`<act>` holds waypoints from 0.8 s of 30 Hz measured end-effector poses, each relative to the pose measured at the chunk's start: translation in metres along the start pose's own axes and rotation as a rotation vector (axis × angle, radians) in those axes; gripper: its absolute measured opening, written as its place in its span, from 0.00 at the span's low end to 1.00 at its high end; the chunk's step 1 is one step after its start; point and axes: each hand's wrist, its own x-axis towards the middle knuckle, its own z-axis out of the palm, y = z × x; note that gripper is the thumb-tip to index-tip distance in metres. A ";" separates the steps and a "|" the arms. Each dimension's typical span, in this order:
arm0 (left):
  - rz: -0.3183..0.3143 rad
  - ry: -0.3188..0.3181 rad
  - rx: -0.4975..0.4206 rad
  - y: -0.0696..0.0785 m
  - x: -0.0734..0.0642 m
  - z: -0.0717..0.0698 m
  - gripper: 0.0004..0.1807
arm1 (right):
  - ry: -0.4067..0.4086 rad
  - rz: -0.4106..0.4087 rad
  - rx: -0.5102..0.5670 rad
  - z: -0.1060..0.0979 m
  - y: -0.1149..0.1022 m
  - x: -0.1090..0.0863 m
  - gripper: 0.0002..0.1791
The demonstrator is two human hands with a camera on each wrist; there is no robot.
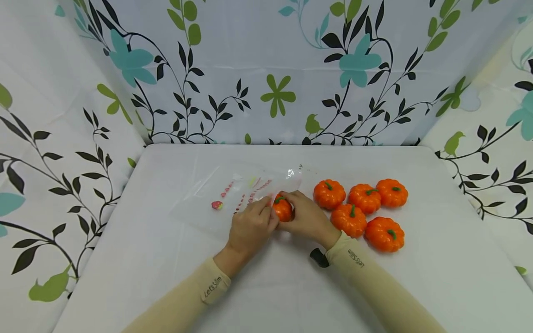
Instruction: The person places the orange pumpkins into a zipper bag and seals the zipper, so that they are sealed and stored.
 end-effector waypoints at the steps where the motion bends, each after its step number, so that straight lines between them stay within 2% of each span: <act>1: 0.013 0.008 0.007 0.001 0.000 0.001 0.06 | -0.003 -0.003 0.010 0.002 0.000 0.002 0.41; 6: 0.045 0.038 0.007 0.007 0.000 0.001 0.05 | -0.014 -0.054 0.079 0.011 0.000 0.010 0.26; 11: 0.021 0.030 -0.006 0.011 -0.002 0.001 0.04 | -0.084 -0.108 0.221 0.015 0.003 0.010 0.27; 13: 0.003 0.023 -0.006 0.011 -0.002 0.001 0.04 | -0.114 -0.093 0.281 0.012 0.006 0.007 0.29; 16: -0.038 0.004 -0.033 0.009 0.001 0.000 0.03 | -0.114 -0.059 0.344 0.007 0.012 0.002 0.30; 21: -0.158 -0.040 -0.136 0.008 0.009 -0.002 0.01 | -0.015 -0.016 0.453 0.000 0.020 -0.003 0.28; 24: -0.196 -0.072 -0.165 0.010 0.013 -0.003 0.02 | 0.002 -0.008 0.493 0.001 0.019 -0.004 0.25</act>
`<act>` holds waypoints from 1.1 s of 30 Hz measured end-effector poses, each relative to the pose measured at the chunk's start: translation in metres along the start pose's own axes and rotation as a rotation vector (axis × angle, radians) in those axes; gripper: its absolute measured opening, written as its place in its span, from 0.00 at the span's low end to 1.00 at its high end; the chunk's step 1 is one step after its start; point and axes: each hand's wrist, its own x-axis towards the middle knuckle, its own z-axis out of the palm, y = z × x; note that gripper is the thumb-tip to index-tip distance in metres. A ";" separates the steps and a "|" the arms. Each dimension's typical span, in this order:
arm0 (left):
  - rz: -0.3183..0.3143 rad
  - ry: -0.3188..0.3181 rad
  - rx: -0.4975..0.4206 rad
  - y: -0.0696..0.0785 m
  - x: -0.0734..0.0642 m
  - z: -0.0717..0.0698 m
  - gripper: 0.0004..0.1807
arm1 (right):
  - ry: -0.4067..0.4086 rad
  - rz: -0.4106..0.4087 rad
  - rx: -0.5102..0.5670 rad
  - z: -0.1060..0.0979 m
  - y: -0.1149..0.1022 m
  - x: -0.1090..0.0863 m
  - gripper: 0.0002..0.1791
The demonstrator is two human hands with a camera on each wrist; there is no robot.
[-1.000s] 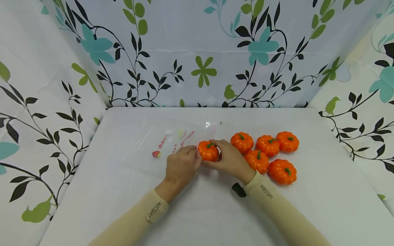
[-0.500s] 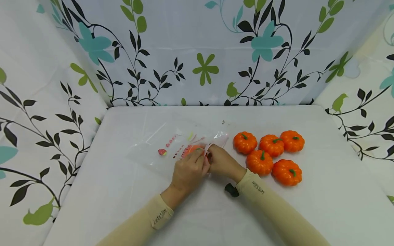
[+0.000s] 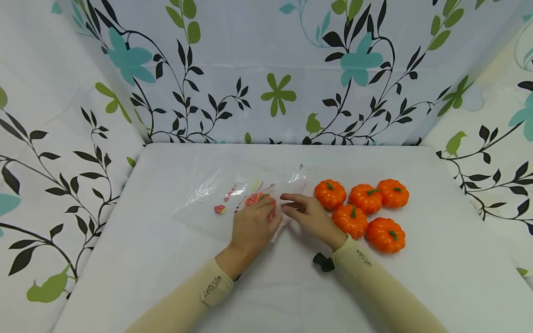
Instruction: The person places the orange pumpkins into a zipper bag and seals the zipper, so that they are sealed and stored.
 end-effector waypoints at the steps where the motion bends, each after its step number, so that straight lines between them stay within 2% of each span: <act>1: -0.002 -0.008 -0.002 0.001 0.001 -0.001 0.02 | -0.004 0.002 0.004 0.001 -0.001 0.000 0.24; 6: 0.009 -0.029 0.011 0.004 0.002 0.000 0.04 | -0.026 -0.016 0.028 0.012 -0.003 0.002 0.18; 11: 0.015 0.001 -0.005 0.005 0.002 0.000 0.03 | -0.063 -0.053 0.061 0.020 -0.002 0.007 0.11; 17: 0.004 0.016 -0.011 0.005 0.001 -0.002 0.02 | -0.148 -0.056 0.100 0.025 -0.001 0.008 0.14; 20: -0.015 0.008 -0.026 0.005 0.000 -0.002 0.02 | -0.144 -0.064 0.069 0.018 -0.003 -0.001 0.17; 22: -0.026 0.005 -0.033 0.006 -0.001 -0.002 0.02 | -0.110 -0.076 0.019 0.008 -0.009 -0.011 0.19; 24: -0.037 0.004 -0.028 0.005 -0.001 -0.001 0.02 | -0.037 -0.108 -0.078 -0.007 -0.015 -0.022 0.23; 26: -0.050 0.007 -0.027 0.005 0.000 -0.001 0.03 | 0.070 -0.138 -0.205 -0.025 -0.023 -0.033 0.28; 29: -0.068 0.013 -0.031 0.003 0.001 -0.002 0.04 | 0.228 -0.139 -0.341 -0.056 -0.035 -0.046 0.40; 33: -0.080 0.011 -0.035 0.003 0.002 -0.002 0.04 | 0.335 -0.091 -0.383 -0.092 -0.047 -0.061 0.59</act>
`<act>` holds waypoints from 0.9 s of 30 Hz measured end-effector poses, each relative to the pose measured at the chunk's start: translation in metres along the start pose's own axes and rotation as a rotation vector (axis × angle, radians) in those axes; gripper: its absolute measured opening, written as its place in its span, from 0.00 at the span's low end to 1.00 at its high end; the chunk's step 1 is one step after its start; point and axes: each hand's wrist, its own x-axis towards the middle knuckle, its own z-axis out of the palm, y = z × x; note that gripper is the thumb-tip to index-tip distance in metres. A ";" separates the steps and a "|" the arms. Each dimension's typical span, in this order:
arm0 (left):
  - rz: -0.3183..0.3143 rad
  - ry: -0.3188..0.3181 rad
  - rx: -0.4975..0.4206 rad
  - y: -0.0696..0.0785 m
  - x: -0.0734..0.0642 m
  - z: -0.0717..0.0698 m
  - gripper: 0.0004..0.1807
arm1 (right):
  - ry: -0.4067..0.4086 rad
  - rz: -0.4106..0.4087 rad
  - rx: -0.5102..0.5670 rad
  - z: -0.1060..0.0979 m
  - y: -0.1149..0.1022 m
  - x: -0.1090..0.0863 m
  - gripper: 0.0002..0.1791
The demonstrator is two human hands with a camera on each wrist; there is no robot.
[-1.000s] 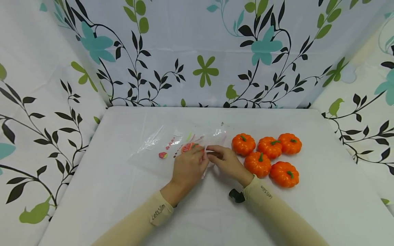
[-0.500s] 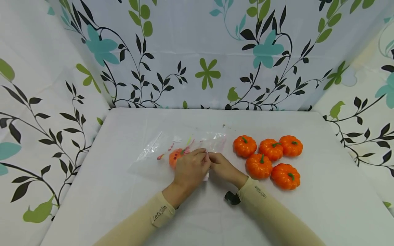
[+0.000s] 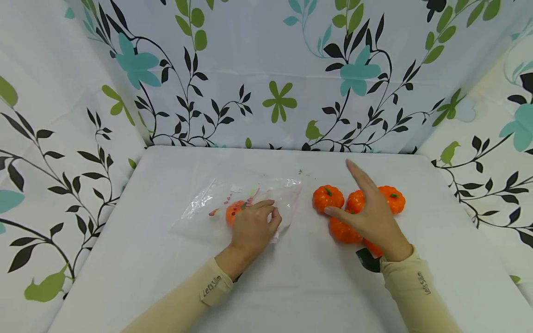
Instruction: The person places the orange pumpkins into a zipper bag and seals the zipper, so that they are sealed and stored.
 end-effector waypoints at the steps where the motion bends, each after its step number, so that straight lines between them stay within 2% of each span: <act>1: -0.004 -0.005 0.003 0.000 0.000 0.000 0.04 | 0.005 0.016 -0.009 -0.007 0.001 -0.001 0.63; 6: -0.043 -0.045 0.014 -0.001 0.001 0.000 0.05 | -0.022 0.071 -0.093 -0.026 0.011 -0.005 0.78; 13: -0.077 -0.051 0.009 -0.004 0.003 0.002 0.05 | -0.131 0.220 -0.257 -0.028 0.022 -0.012 0.80; 16: -0.088 -0.042 0.013 -0.007 0.004 0.003 0.05 | -0.192 0.275 -0.351 -0.025 0.023 -0.014 0.76; 19: -0.093 -0.038 0.028 -0.010 0.004 0.004 0.05 | -0.228 0.289 -0.435 -0.023 0.025 -0.018 0.64; 23: -0.088 -0.034 0.045 -0.012 0.004 0.005 0.05 | -0.239 0.298 -0.477 -0.019 0.028 -0.025 0.50; 27: -0.093 -0.037 0.050 -0.014 0.004 0.005 0.05 | -0.236 0.302 -0.504 -0.013 0.032 -0.029 0.45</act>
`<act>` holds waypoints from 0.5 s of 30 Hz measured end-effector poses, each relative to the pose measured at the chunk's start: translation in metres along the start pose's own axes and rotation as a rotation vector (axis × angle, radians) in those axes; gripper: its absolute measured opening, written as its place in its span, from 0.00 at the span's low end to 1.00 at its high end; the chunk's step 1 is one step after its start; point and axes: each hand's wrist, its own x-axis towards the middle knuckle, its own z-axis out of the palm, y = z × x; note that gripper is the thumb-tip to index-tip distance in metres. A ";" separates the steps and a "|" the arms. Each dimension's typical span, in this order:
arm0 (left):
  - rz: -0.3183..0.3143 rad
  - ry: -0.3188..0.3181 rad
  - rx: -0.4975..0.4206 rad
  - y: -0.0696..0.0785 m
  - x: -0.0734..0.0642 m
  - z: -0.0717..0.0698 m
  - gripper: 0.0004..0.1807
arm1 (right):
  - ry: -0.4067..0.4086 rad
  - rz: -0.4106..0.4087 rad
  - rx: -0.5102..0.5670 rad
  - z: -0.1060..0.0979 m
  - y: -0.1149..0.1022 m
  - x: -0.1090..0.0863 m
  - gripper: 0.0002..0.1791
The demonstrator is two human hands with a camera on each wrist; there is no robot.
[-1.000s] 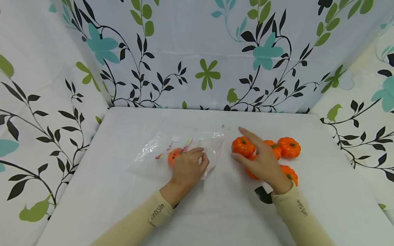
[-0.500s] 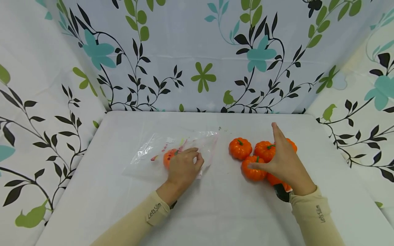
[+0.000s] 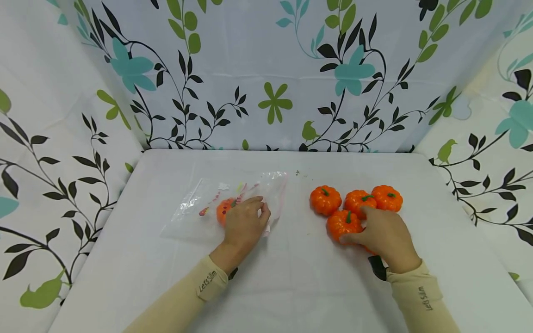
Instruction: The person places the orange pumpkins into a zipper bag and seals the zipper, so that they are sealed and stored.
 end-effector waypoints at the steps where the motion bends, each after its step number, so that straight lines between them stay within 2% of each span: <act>1: -0.003 -0.001 -0.001 0.000 0.000 0.000 0.05 | -0.002 0.000 -0.010 0.002 0.000 0.000 0.44; 9: -0.022 -0.019 -0.012 -0.002 -0.001 -0.001 0.05 | 0.001 -0.034 -0.073 0.013 -0.003 0.003 0.31; 13: -0.020 -0.025 -0.019 -0.002 -0.002 -0.001 0.05 | -0.046 -0.038 -0.037 0.009 -0.008 0.004 0.34; 15: -0.020 -0.024 -0.017 -0.003 -0.002 -0.001 0.04 | -0.078 -0.070 0.011 0.006 -0.012 0.004 0.37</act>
